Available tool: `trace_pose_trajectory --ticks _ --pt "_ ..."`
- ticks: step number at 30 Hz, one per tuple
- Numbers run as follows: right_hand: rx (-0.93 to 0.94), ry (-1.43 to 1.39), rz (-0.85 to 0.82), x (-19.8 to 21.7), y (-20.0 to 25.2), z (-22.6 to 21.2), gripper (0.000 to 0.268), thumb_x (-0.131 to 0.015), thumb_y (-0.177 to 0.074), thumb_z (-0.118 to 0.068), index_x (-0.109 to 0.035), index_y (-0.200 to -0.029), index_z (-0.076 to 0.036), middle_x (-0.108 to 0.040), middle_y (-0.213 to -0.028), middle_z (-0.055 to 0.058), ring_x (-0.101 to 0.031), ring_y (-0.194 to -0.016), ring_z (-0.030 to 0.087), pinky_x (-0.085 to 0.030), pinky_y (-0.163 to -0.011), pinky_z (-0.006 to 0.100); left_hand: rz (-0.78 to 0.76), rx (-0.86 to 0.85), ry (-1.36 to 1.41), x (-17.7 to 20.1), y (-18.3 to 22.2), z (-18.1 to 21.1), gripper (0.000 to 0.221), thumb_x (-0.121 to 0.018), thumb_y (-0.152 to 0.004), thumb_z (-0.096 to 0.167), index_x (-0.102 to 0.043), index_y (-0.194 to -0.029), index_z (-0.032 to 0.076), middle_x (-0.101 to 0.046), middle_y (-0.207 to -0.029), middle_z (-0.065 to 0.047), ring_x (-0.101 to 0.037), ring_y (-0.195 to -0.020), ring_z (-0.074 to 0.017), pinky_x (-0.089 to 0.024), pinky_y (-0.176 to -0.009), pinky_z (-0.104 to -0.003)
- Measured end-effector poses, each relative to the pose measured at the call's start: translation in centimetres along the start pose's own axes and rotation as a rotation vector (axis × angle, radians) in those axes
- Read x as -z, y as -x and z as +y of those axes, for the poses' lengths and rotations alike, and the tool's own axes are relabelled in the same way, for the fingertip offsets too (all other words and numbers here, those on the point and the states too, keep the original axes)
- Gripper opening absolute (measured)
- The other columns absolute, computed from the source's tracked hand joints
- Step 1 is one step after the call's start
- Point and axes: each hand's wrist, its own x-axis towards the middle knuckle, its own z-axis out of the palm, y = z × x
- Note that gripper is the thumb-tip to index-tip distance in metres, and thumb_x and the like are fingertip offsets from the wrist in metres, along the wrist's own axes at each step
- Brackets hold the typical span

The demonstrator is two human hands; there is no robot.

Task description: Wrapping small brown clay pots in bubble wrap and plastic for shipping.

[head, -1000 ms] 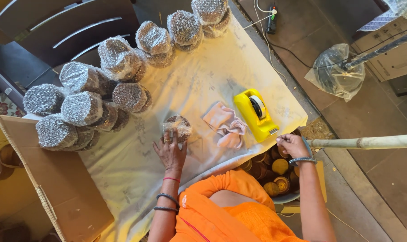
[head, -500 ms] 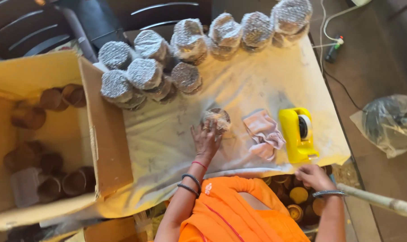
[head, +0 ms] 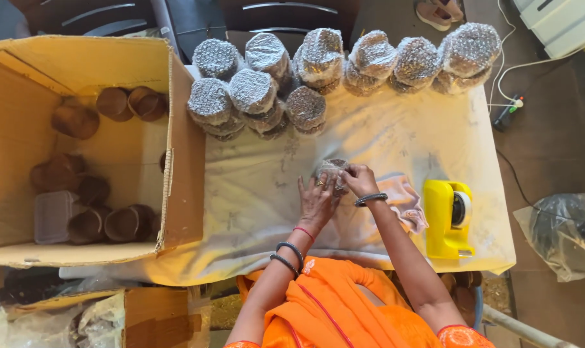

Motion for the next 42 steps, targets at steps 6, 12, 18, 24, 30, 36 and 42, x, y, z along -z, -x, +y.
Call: trace_pose_trajectory --ticks 6,12,18,24,30,36,42 --pt "-0.075 0.206 0.04 -0.6 -0.8 -1.5 0.031 -0.075 -0.088 -0.032 -0.076 -0.089 -0.001 -0.075 -0.075 0.015 -0.074 -0.069 0.021 -0.057 -0.066 0.034 0.005 0.003 0.031 0.3 0.0 0.0 0.073 -0.079 -0.079 0.038 -0.057 -0.144 0.014 -0.054 -0.141 -0.007 -0.049 -0.128 -0.0322 -0.025 -0.115 -0.072" --pt "-0.078 0.539 0.056 -0.8 -2.0 -1.9 0.038 -0.074 -0.083 -0.044 -0.08 -0.094 -0.008 -0.074 -0.091 0.021 -0.073 -0.088 0.039 -0.058 -0.078 0.047 0.075 -0.006 0.029 -0.1 -0.1 0.0 0.077 -0.079 -0.079 0.037 -0.055 -0.147 0.01 -0.054 -0.142 -0.009 -0.051 -0.125 -0.0321 -0.025 -0.112 -0.072" --pt "-0.24 0.638 -0.025 -0.2 -2.6 -4.8 0.04 -0.078 -0.078 -0.045 -0.08 -0.097 -0.01 -0.074 -0.096 0.022 -0.072 -0.093 0.039 -0.058 -0.083 0.047 0.044 -0.009 0.02 -0.3 -0.1 -0.2 0.073 -0.079 -0.081 0.039 -0.055 -0.145 0.011 -0.054 -0.145 -0.008 -0.051 -0.125 -0.0313 -0.025 -0.114 -0.073" --pt "-0.146 0.513 -0.021 0.5 -2.5 -2.2 0.033 -0.079 -0.079 -0.032 -0.078 -0.089 -0.001 -0.075 -0.086 0.022 -0.076 -0.086 0.034 -0.059 -0.081 0.042 0.02 -0.004 0.018 0.0 0.0 -0.1 0.074 -0.08 -0.077 0.038 -0.057 -0.144 0.017 -0.055 -0.143 -0.007 -0.051 -0.127 -0.0314 -0.023 -0.116 -0.071" --pt "-0.148 0.334 -0.067 1.3 -0.9 -3.6 0.025 -0.077 -0.083 -0.022 -0.073 -0.092 0.0 -0.077 -0.078 0.017 -0.078 -0.072 0.023 -0.061 -0.072 0.034 0.015 -0.009 0.017 -0.1 0.0 -0.2 0.07 -0.08 -0.079 0.038 -0.059 -0.143 0.018 -0.055 -0.142 -0.008 -0.05 -0.127 -0.0343 -0.021 -0.116 -0.071" --pt "-0.035 0.502 0.005 1.7 -0.3 -4.0 0.035 -0.087 -0.077 -0.031 -0.076 -0.087 0.0 -0.076 -0.08 0.017 -0.073 -0.076 0.028 -0.057 -0.072 0.039 0.121 -0.041 0.047 -1.9 0.1 -0.9 0.064 -0.08 -0.08 0.041 -0.064 -0.136 0.015 -0.058 -0.141 -0.01 -0.054 -0.125 -0.0353 -0.021 -0.118 -0.072" --pt "0.003 0.531 0.065 0.9 1.8 -2.5 0.042 -0.08 -0.084 -0.045 -0.07 -0.093 -0.005 -0.075 -0.083 0.013 -0.074 -0.079 0.03 -0.057 -0.073 0.04 0.097 -0.04 0.024 -2.2 0.1 -0.9 0.065 -0.082 -0.078 0.042 -0.066 -0.134 0.013 -0.059 -0.142 -0.011 -0.057 -0.123 -0.0353 -0.022 -0.12 -0.069"
